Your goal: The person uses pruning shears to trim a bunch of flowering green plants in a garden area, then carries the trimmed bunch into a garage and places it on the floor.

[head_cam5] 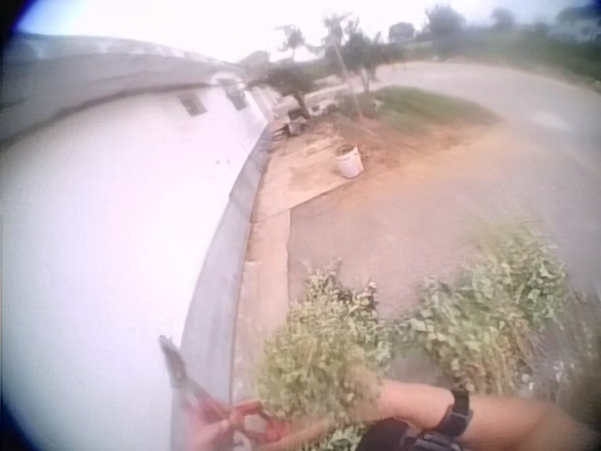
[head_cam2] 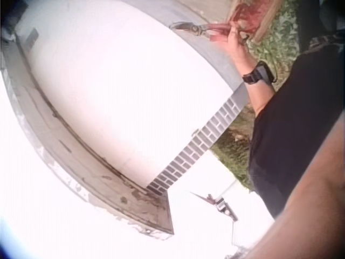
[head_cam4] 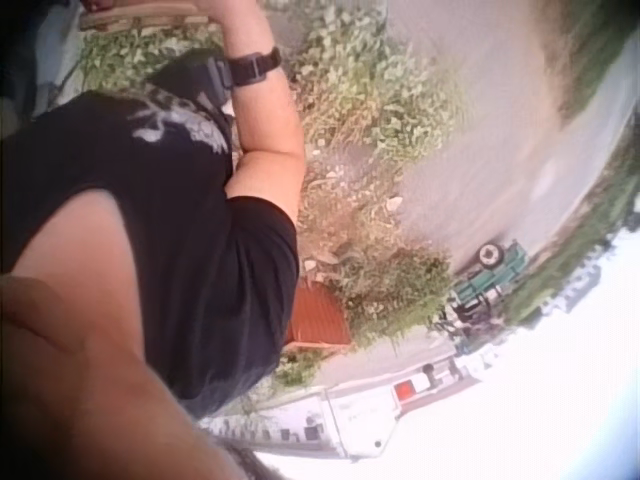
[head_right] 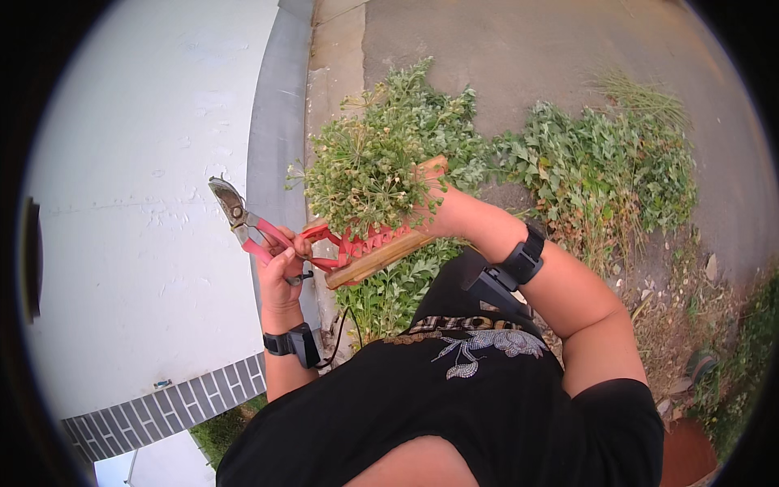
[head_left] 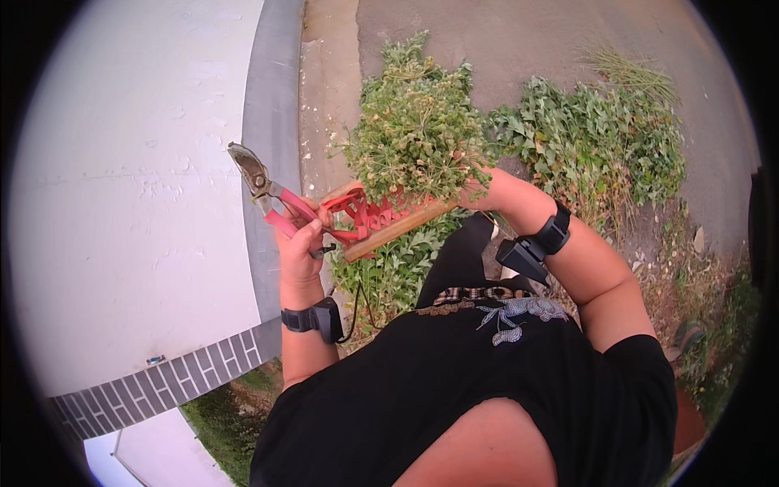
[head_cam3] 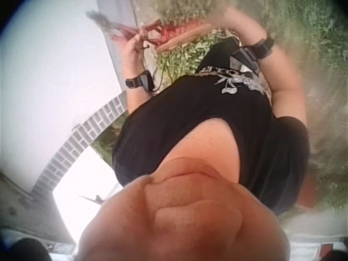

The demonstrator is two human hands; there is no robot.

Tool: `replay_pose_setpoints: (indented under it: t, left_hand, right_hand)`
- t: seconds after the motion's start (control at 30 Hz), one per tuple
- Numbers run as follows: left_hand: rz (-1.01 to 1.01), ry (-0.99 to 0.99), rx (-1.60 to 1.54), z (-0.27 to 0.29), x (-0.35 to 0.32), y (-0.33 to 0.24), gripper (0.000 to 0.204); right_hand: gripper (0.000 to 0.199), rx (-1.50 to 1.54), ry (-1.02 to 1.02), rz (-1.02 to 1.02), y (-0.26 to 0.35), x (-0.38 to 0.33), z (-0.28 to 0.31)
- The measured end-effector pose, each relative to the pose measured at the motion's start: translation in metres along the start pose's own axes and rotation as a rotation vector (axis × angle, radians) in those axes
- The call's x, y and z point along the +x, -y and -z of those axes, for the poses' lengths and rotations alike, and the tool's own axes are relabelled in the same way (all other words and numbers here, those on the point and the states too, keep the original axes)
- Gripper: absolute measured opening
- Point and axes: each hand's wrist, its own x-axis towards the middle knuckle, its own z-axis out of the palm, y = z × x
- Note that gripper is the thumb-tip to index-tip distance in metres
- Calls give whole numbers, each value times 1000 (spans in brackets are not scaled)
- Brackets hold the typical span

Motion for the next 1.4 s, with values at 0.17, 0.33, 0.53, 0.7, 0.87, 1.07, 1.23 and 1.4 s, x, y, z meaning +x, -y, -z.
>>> replay_pose_setpoints:
  t: [0.17, 0.33, 0.53, 0.7, 0.87, 1.07, 1.23, 1.4]
  left_hand:
    - [-19, 14, -104, -14, 71, 3, 30]
    - [119, 38, -131, -30, 165, 0, 37]
    - [94, 56, -115, -43, 266, -18, 35]
    - [18, -44, -194, -60, 343, -27, 33]
    - [-42, -164, -137, -92, 431, -33, 29]
    - [-43, -426, -92, -130, 548, -64, 22]
    - [-79, -527, -6, -146, 633, -95, 17]
    - [-59, -593, 14, -153, 718, -94, 19]
  right_hand:
    - [40, 30, 70, 16, -70, 72, 42]
    - [35, 205, 236, -302, -145, 146, 94]
    - [31, 234, 212, -457, -220, 212, 169]
    - [27, 158, 159, -380, -311, 247, 194]
    - [17, 305, 96, -308, -421, 274, 211]
    - [10, 543, -20, -112, -535, 341, 275]
    - [12, 690, 87, -131, -604, 407, 327]
    - [15, 1021, -32, -181, -673, 457, 350]
